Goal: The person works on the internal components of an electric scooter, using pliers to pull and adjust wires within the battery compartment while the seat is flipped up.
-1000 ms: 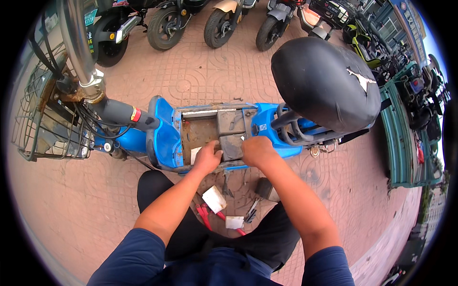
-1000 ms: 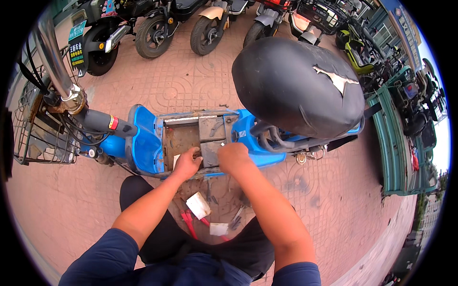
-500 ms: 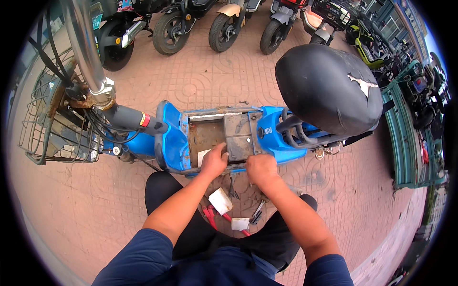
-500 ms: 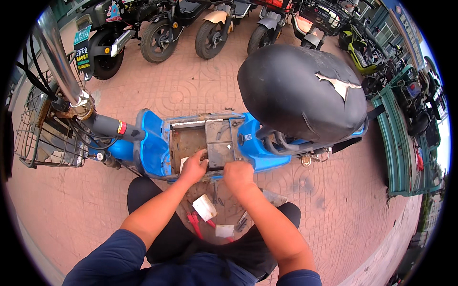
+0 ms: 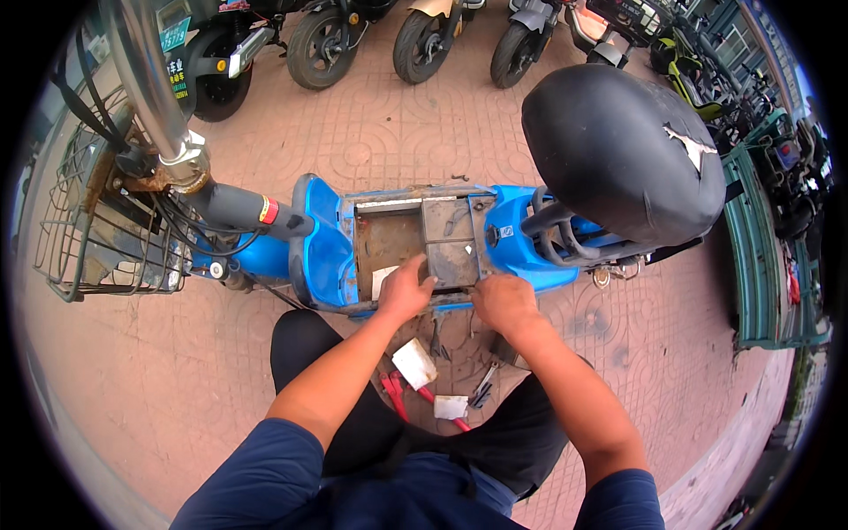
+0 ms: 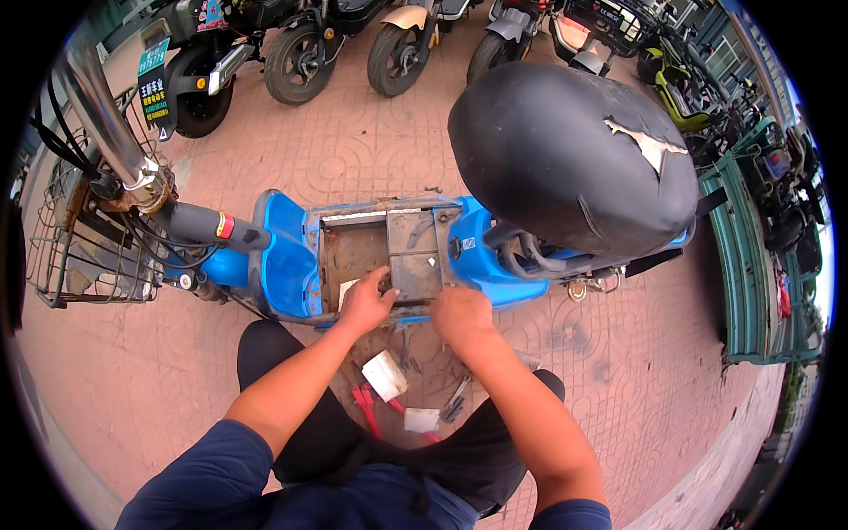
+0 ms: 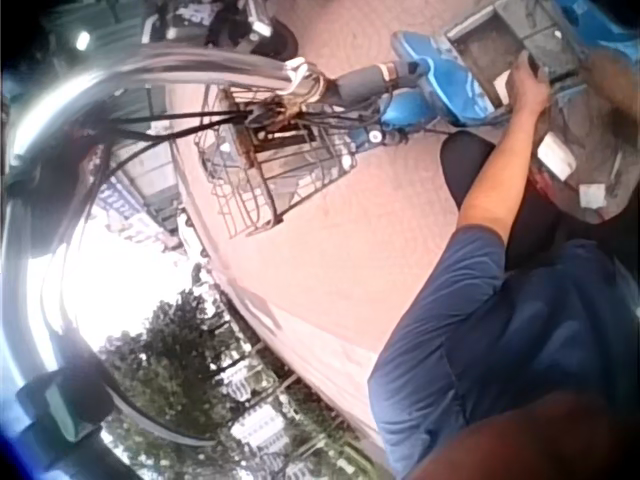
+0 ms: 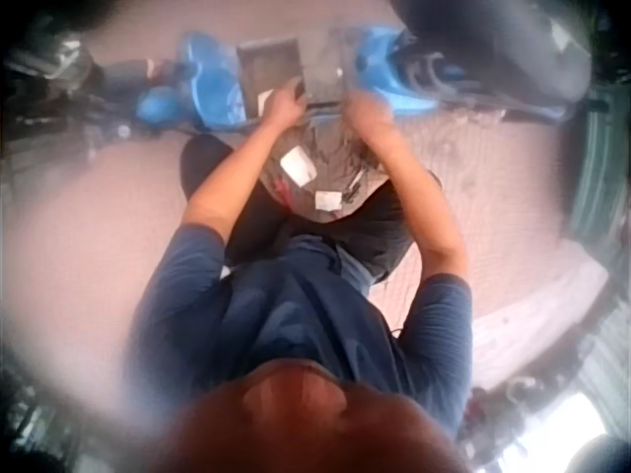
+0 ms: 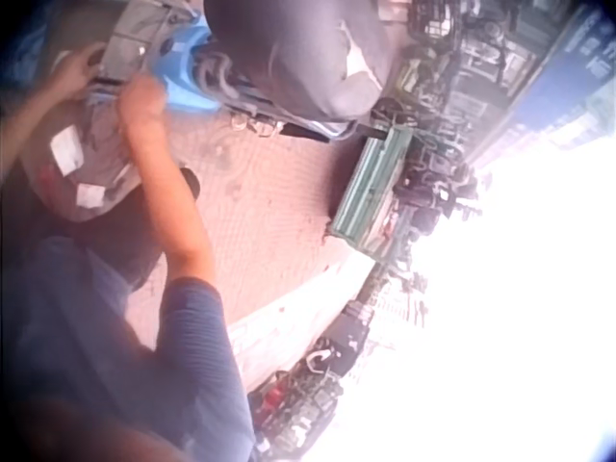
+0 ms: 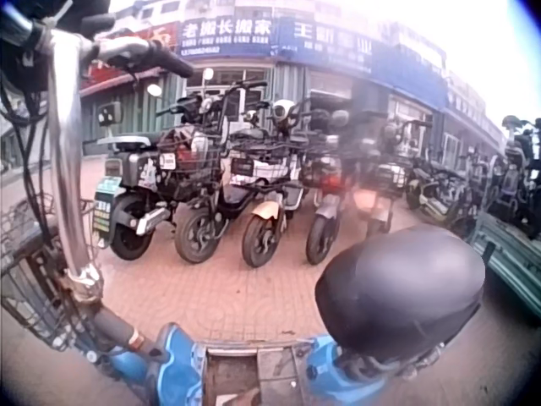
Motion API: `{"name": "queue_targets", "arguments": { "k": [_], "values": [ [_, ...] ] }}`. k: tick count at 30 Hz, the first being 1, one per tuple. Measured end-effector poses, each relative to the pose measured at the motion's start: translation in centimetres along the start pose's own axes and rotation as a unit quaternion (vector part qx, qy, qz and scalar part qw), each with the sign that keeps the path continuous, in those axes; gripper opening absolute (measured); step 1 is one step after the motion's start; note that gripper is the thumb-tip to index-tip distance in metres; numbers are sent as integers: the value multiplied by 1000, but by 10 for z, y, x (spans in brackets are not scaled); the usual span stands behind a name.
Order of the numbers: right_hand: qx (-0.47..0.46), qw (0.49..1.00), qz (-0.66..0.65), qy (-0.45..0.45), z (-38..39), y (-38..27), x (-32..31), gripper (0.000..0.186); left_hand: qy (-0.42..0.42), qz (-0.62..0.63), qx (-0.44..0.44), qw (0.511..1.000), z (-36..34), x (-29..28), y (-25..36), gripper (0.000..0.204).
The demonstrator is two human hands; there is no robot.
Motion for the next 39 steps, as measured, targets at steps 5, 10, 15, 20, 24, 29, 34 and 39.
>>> {"name": "queue_targets", "arguments": {
  "k": [5, 10, 15, 20, 24, 29, 34, 39],
  "values": [
    [13, 1000, 0, -15, 6, -3, 2, 34, 3, 5, -8, 1000, -1, 2, -1, 59],
    [-26, 990, -19, -140, -5, -2, -1, 35, 14, 14, 17, 1000, -2, 3, -4, 57],
    [21, 976, -35, -215, -16, 1, -4, 34, 21, 6, 19, 1000, 0, 0, 1, 56],
    [84, 987, -69, -116, 4, 1, 3, 39, 18, 1, -8, 1000, 1, -3, 5, 54],
    [86, 990, -66, -90, 12, 0, -5, 39, 26, 30, 12, 999, 0, -3, 2, 53],
    [84, 991, -74, -67, 10, 4, 5, 41, 5, 32, -7, 999, -2, 0, 2, 56],
    [38, 996, -68, -34, 8, 12, 2, 46, 24, 23, 14, 999, -1, -3, -2, 61],
    [-34, 998, -44, -34, 11, 24, 3, 43, -2, 8, -2, 1000, 2, -2, 11, 70]
  ]
}}
Point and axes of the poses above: each hand's wrist, its own z-axis away from the middle knuckle, its own x-axis out of the palm, y = z × x, the point moved 6 cm from there along -z, towards the middle knuckle, and after that the axes turned 15 degrees about z, right-handed, at the moved point
